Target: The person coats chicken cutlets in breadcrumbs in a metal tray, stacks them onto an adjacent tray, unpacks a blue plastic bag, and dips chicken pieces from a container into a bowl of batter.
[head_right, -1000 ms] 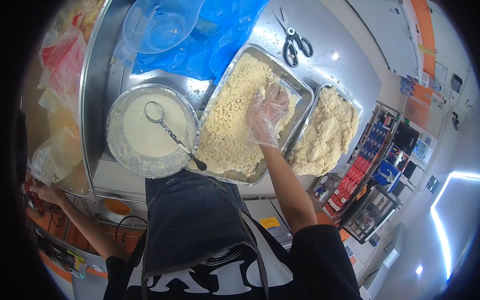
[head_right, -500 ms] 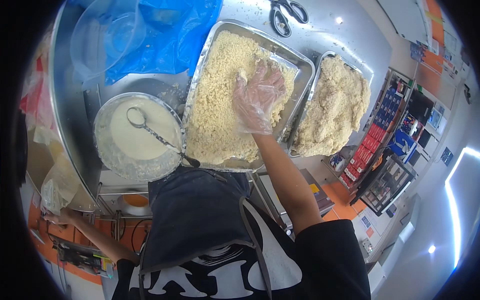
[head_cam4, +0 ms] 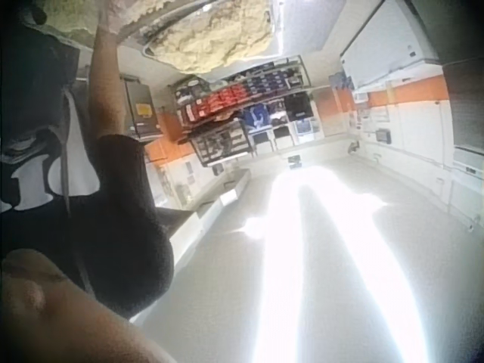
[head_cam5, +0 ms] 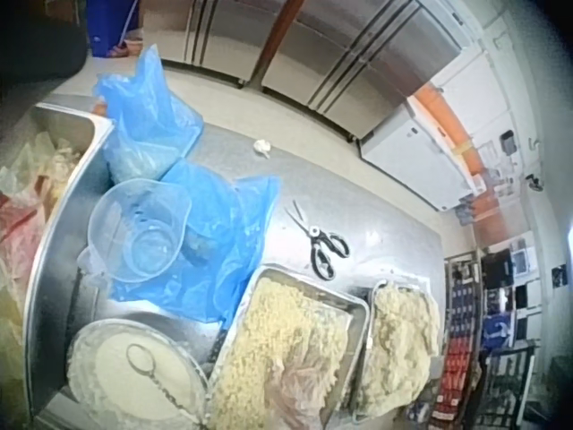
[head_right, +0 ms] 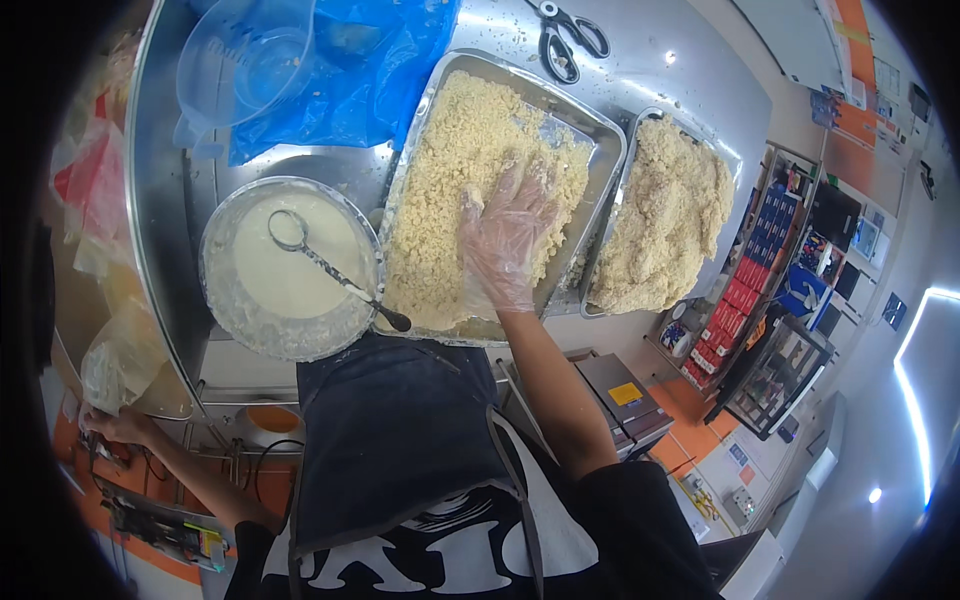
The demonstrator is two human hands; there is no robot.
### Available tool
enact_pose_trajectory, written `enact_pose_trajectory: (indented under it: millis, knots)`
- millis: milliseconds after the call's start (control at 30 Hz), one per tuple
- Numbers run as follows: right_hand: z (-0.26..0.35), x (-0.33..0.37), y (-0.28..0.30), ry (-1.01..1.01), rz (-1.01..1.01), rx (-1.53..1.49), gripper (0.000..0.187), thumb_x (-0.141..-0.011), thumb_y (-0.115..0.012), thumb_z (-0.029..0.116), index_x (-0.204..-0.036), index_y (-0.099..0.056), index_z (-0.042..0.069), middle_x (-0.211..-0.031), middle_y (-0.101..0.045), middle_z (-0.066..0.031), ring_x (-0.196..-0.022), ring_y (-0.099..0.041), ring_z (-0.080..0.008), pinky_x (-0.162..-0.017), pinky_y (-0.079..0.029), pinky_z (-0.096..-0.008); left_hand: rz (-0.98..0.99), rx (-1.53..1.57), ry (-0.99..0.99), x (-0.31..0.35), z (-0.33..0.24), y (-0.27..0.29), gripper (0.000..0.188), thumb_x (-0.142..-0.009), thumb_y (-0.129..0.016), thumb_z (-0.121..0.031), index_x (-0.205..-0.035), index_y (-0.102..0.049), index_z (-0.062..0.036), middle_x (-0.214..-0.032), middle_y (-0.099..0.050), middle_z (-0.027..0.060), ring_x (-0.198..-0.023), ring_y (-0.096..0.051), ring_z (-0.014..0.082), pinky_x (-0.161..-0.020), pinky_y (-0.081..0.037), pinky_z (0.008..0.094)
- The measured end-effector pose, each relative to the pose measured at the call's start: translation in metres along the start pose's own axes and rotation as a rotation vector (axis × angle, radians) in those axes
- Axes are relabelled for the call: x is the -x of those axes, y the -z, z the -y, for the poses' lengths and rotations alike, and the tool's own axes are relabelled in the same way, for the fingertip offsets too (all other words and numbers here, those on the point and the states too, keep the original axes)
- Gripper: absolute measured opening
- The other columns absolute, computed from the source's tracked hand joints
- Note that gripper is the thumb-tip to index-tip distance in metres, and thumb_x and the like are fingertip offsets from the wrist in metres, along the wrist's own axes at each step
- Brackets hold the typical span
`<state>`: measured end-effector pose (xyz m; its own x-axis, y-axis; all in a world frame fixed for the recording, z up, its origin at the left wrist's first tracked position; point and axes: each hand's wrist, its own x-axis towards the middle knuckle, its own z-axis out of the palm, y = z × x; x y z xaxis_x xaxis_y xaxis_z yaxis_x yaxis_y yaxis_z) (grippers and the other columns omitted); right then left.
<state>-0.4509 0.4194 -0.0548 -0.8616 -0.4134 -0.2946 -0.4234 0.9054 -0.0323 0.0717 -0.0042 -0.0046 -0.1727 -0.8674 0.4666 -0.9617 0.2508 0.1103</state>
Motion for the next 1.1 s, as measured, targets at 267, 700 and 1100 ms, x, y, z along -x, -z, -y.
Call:
enact_pose_trajectory:
  millis: [267, 700, 1100]
  knots:
    - [-0.002, 0.002, -0.010, 0.043, -0.052, 0.002, 0.088, -0.088, -0.054, 0.053, -0.151, -0.025, -0.003, -0.152, -0.022, -0.0354, -0.146, -0.011, -0.0488, -0.114, -0.002, -0.0648, 0.030, 0.197, 0.152, 0.001, 0.030, 0.012, 0.044, -0.087, -0.073, -0.029, -0.098, -0.043, 0.0016, -0.112, -0.064, 0.0207, -0.095, -0.065, 0.0293, -0.078, -0.052, 0.0465]
    - [0.002, 0.012, 0.005, 0.063, -0.074, -0.201, 0.075, -0.099, -0.041, 0.044, -0.155, -0.017, 0.000, -0.158, -0.012, -0.0321, -0.147, -0.004, -0.0500, -0.116, -0.002, -0.0615, -0.032, 0.266, 0.107, 0.003, 0.019, -0.011, 0.030, -0.098, -0.057, -0.016, -0.108, -0.046, 0.0098, -0.116, -0.063, 0.0219, -0.103, -0.064, 0.0321, -0.089, -0.052, 0.0424]
    - [0.010, 0.026, -0.016, 0.049, -0.068, -0.006, 0.100, -0.086, -0.052, 0.061, -0.154, -0.016, -0.004, -0.157, -0.013, -0.0313, -0.147, -0.002, -0.0497, -0.114, 0.004, -0.0641, -0.058, 0.340, 0.215, 0.005, -0.081, 0.017, 0.057, -0.107, -0.021, -0.042, -0.111, -0.056, 0.0039, -0.114, -0.062, 0.0201, -0.103, -0.059, 0.0277, -0.091, -0.049, 0.0445]
